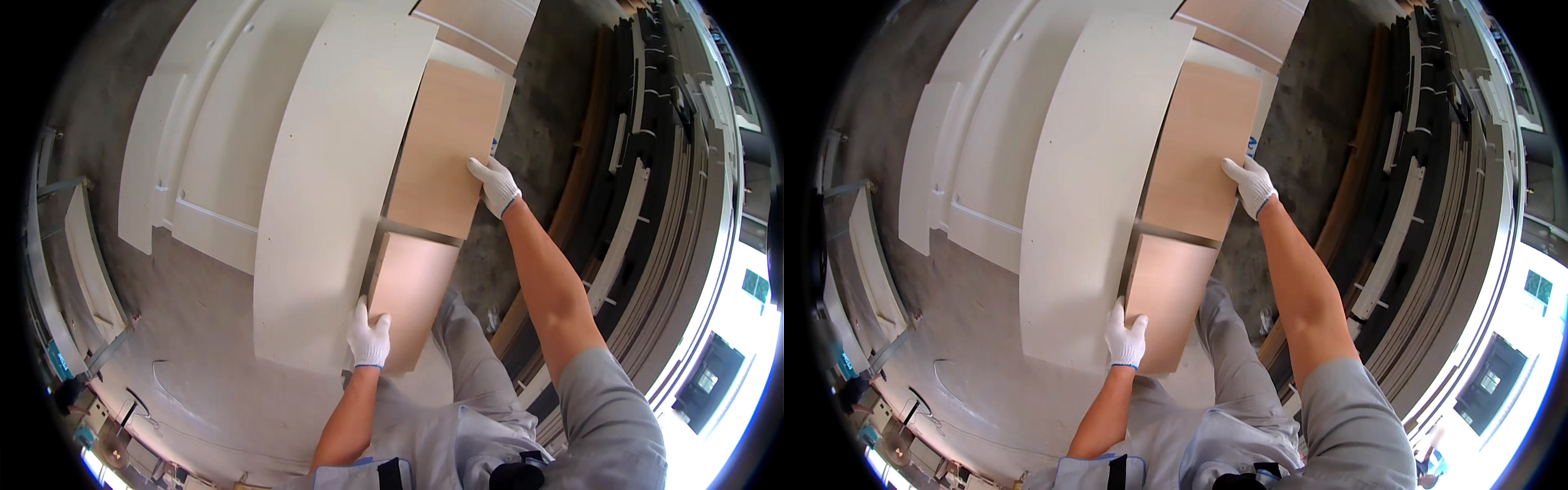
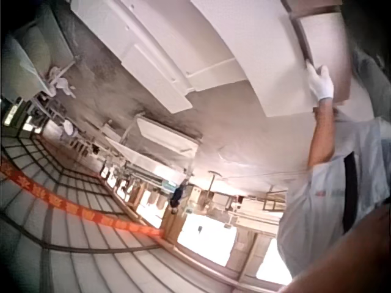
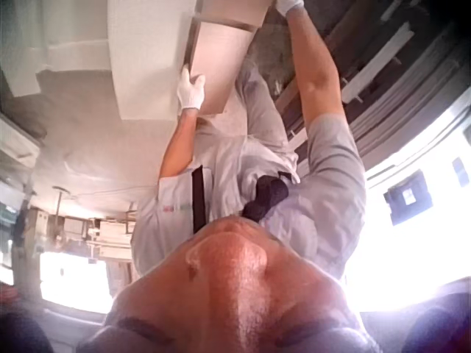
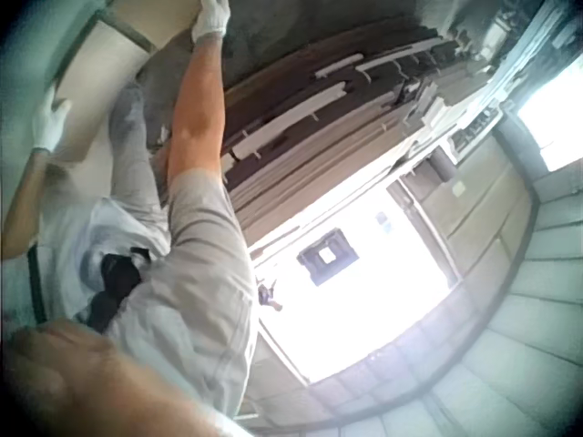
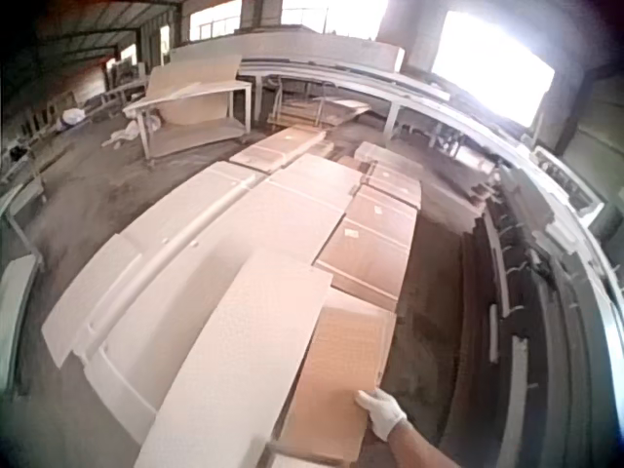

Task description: The person handles and organizes various pre-fabricated wood and plastic furniture panels. The person sorts the components from a stack, places them together on a workbench, aligns them, and wraps them securely with a white plastic packing strap.

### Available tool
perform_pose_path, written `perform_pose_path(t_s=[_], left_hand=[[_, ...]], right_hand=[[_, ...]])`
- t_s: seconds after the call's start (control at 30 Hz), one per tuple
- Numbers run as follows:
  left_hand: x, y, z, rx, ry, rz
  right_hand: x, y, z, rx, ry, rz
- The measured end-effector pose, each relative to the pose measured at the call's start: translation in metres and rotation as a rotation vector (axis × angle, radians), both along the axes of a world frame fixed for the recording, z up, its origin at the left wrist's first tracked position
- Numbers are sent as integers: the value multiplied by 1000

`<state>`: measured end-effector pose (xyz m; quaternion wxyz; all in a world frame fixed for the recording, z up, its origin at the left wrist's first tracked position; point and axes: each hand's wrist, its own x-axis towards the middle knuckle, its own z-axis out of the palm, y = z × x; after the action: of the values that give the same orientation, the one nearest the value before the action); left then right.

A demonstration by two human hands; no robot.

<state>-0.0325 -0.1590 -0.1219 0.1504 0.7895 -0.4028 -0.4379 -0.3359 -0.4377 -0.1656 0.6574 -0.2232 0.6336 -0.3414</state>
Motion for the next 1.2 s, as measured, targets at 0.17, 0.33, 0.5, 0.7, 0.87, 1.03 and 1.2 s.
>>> perform_pose_path(t_s=[0.17,0.33,0.5,0.7,0.87,1.03,1.2], left_hand=[[18,6,16,-120,-260,-173],[103,-76,-2,-307,-393,-57],[170,-231,-25,-141,-256,-148],[159,-255,-29,-144,-141,-156],[159,-253,-27,-143,-215,-208],[165,-247,-32,-178,-244,-192],[178,-142,-37,-100,-319,40]], right_hand=[[2,25,10,-167,735,190],[55,162,47,81,868,197],[151,262,34,231,569,0],[167,271,26,174,727,-15],[176,273,35,275,568,-109],[169,271,36,290,770,156],[84,117,37,-449,1125,246]])
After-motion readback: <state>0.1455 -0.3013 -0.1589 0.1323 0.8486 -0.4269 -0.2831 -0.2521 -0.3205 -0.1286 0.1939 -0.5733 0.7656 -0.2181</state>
